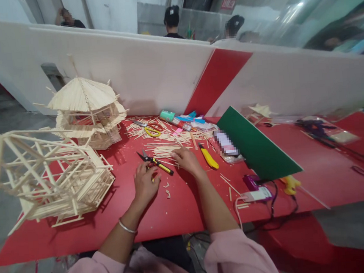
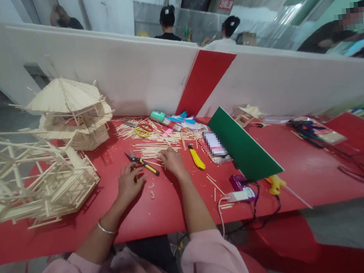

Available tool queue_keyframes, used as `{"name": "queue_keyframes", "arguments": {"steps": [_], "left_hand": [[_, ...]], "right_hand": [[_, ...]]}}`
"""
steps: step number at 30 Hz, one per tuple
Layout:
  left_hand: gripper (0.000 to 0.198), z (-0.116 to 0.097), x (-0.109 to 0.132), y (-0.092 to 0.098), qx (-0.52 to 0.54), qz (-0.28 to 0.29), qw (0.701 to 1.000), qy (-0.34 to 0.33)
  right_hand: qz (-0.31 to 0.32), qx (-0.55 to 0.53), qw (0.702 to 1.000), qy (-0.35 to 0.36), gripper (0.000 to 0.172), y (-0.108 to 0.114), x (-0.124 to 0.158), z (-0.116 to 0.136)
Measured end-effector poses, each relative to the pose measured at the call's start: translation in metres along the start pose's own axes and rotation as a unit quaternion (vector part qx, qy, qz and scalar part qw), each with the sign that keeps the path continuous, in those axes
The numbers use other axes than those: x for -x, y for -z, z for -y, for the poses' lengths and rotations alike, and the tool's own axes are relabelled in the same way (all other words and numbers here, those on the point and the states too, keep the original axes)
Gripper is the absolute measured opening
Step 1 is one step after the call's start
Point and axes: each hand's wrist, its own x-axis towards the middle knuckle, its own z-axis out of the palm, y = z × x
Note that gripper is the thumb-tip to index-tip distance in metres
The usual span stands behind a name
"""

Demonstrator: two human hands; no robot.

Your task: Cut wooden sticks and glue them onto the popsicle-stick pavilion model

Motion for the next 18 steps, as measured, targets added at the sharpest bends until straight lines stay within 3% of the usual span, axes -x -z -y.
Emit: {"name": "queue_keyframes", "arguments": {"steps": [2,5,7,13,18], "left_hand": [[0.025,0.002,0.004,-0.004,-0.046,0.015,0.999,-0.016],[0.029,0.006,0.008,-0.013,-0.077,0.009,0.997,-0.021],[0.036,0.008,0.008,-0.019,-0.071,-0.006,0.997,-0.021],[0.043,0.013,0.007,-0.03,-0.019,-0.042,0.999,-0.028],[0.042,0.015,0.008,-0.031,-0.005,-0.056,0.998,-0.028]], "right_hand": [[0.042,0.036,0.998,0.041,0.054,-0.002,-0.012,-0.003],[0.084,0.09,0.99,0.069,0.097,-0.005,-0.023,-0.01],[0.099,0.124,0.985,0.066,0.107,-0.004,-0.029,-0.014],[0.188,0.16,0.962,0.114,0.105,0.005,-0.062,-0.01],[0.164,0.193,0.959,0.129,0.08,0.013,-0.09,0.004]]}}
